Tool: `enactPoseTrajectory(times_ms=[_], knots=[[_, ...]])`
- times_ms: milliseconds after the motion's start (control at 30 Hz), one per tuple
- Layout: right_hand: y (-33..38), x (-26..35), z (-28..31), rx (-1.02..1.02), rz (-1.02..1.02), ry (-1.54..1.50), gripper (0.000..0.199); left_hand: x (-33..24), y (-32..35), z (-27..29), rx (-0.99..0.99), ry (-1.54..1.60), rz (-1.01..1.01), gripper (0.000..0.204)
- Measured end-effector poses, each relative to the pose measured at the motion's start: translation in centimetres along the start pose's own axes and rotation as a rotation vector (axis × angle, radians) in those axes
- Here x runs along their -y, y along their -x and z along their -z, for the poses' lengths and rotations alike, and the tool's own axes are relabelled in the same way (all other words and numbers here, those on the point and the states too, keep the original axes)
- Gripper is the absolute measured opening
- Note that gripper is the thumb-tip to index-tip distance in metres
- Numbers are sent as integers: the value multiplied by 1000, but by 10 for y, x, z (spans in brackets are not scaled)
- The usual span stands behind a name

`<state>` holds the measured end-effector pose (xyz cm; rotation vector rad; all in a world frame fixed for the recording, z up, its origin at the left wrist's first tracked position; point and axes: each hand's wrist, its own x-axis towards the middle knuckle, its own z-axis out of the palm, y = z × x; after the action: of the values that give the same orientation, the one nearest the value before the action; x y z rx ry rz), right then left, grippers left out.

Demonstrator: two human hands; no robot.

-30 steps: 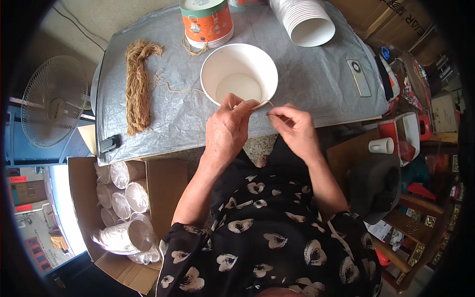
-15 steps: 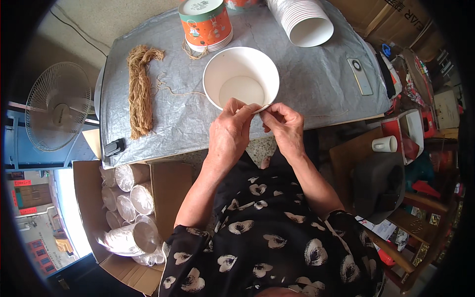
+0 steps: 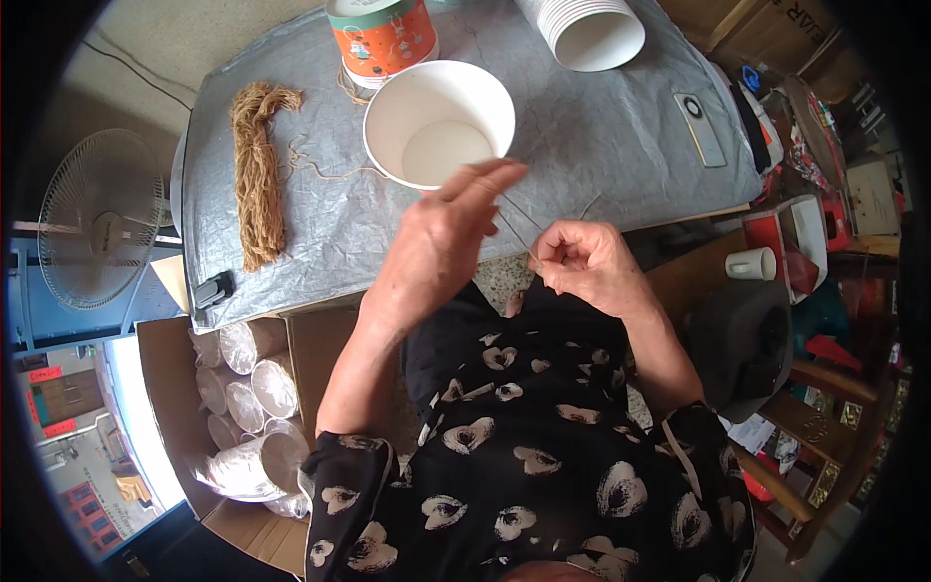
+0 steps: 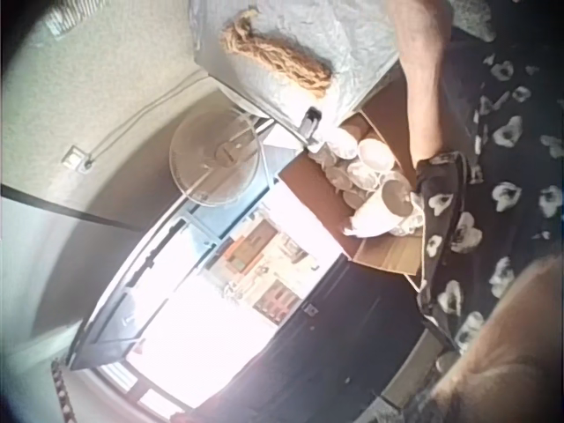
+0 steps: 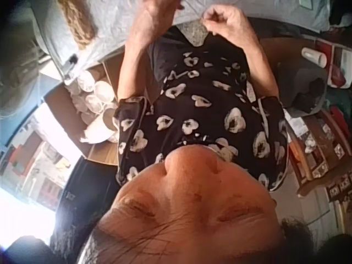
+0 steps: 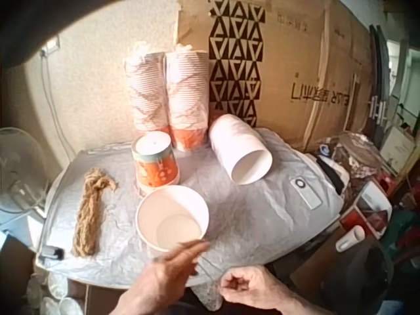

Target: The person attaches string handles to paper cups by threading strings through the holes in the cups, tying knots in the strings by hand, and stacking the cups.

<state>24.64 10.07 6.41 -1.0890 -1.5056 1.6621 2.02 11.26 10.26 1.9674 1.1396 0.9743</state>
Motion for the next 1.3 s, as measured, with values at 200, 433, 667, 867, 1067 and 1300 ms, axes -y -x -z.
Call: enactPoseTrajectory(times_ms=[200,433,667,867,1067,1300], knots=[[1,16,12,28,63,68,6,3,-20,-6,363,-8,-8,15],[3,13,14,-26,72,-200,18,0,-19,-3,360,249,232,20],[6,9,5,-152,174,-113,18,3,-13,-11,274,328,290,22],[7,3,2,-206,261,-84,13,9,-10,-12,266,344,237,27],[7,3,-1,-266,315,-12,10,9,-4,-13,226,465,244,14],[-3,8,-12,-397,440,106,17,5,2,-19,47,416,266,11]])
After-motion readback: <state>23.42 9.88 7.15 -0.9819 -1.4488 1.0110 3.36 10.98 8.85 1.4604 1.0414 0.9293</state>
